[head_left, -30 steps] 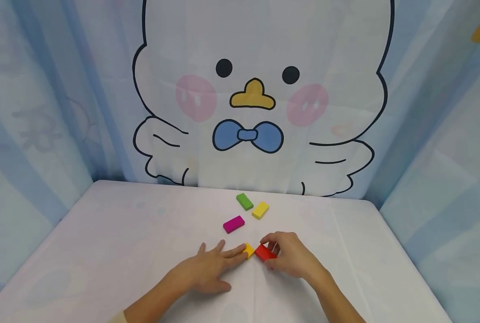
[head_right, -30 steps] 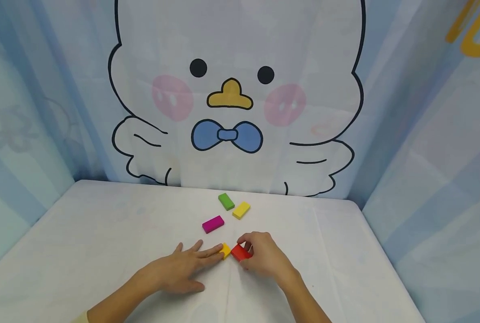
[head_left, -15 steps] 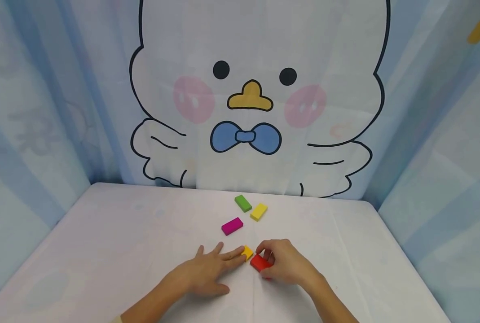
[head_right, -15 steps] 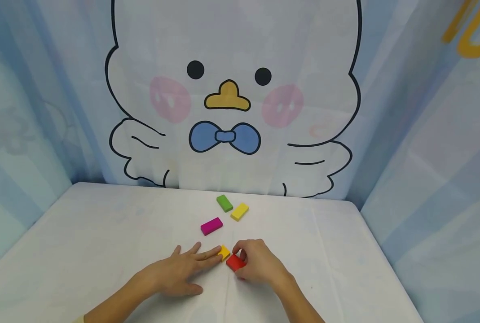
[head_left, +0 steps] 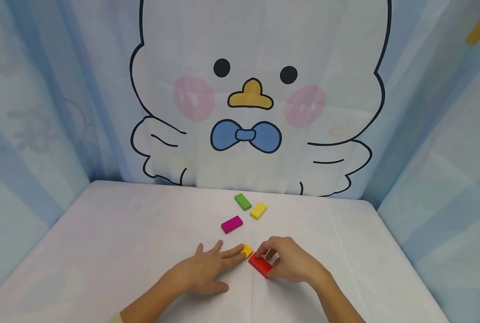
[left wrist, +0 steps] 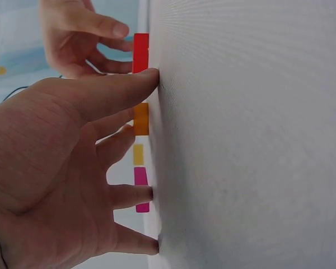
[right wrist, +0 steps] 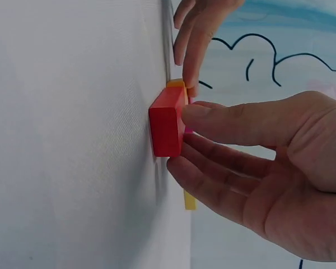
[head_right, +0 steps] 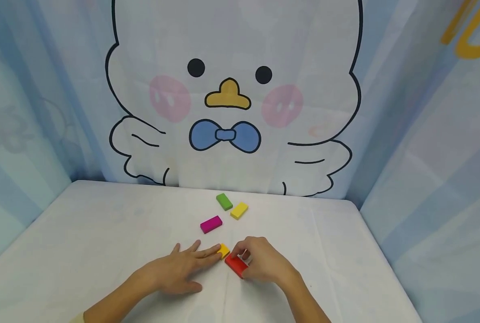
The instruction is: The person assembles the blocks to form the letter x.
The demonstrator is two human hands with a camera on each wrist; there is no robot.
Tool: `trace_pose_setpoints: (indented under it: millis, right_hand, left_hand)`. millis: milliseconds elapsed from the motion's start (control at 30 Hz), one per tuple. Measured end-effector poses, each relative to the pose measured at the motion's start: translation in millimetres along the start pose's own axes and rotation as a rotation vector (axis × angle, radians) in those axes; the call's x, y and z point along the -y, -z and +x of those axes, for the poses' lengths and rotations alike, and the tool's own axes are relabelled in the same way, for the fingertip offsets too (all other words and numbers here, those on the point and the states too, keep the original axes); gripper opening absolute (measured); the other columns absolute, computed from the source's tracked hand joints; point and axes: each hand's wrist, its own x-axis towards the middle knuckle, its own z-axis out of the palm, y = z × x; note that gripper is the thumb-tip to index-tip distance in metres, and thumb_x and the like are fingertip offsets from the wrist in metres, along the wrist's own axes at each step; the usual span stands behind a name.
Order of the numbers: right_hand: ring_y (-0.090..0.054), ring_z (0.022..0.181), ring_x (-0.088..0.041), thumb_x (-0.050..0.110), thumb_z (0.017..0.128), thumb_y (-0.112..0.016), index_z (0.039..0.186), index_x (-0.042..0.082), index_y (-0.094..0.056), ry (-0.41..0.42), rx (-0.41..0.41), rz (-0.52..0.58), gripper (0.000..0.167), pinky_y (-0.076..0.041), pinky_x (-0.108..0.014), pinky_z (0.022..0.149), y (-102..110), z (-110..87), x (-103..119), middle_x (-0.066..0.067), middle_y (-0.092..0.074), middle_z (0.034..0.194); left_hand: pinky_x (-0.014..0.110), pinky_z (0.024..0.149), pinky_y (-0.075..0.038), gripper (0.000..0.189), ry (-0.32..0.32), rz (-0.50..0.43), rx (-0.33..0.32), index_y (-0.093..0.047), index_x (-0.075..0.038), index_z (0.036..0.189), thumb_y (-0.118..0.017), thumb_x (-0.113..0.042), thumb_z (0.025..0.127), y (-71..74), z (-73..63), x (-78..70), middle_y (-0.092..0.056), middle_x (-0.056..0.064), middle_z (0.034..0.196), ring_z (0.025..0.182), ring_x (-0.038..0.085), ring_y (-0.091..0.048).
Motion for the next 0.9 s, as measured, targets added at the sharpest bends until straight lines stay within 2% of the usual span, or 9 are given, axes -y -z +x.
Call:
trace_pose_setpoints:
  millis: [200, 900]
  right_hand:
    - [-0.065, 0.095, -0.021, -0.005, 0.078, -0.084, 0.108, 0.014, -0.076, -0.005, 0.021, 0.012, 0.036, -0.059, -0.030, 0.076, 0.3, 0.2, -2.0, 0.002, -0.072, 0.103]
    - [-0.065, 0.091, -0.019, -0.004, 0.079, -0.085, 0.110, 0.015, -0.079, 0.009, 0.002, 0.012, 0.036, -0.057, -0.025, 0.073, -5.7, 4.9, 1.4, 0.004, -0.072, 0.103]
  left_hand:
    - [0.083, 0.114, -0.021, 0.081, 0.007, -0.012, 0.011, -0.036, -0.043, 0.160, -0.079, -0.039, 0.092, 0.9, 2.1, -0.6, -0.023, -0.024, 0.171, 0.157, 0.045, -0.026]
    - [0.083, 0.113, -0.022, 0.082, 0.005, 0.007, 0.018, -0.036, -0.043, 0.161, -0.079, -0.038, 0.092, 0.9, 2.1, 0.0, -0.022, -0.023, 0.171, 0.157, 0.045, -0.025]
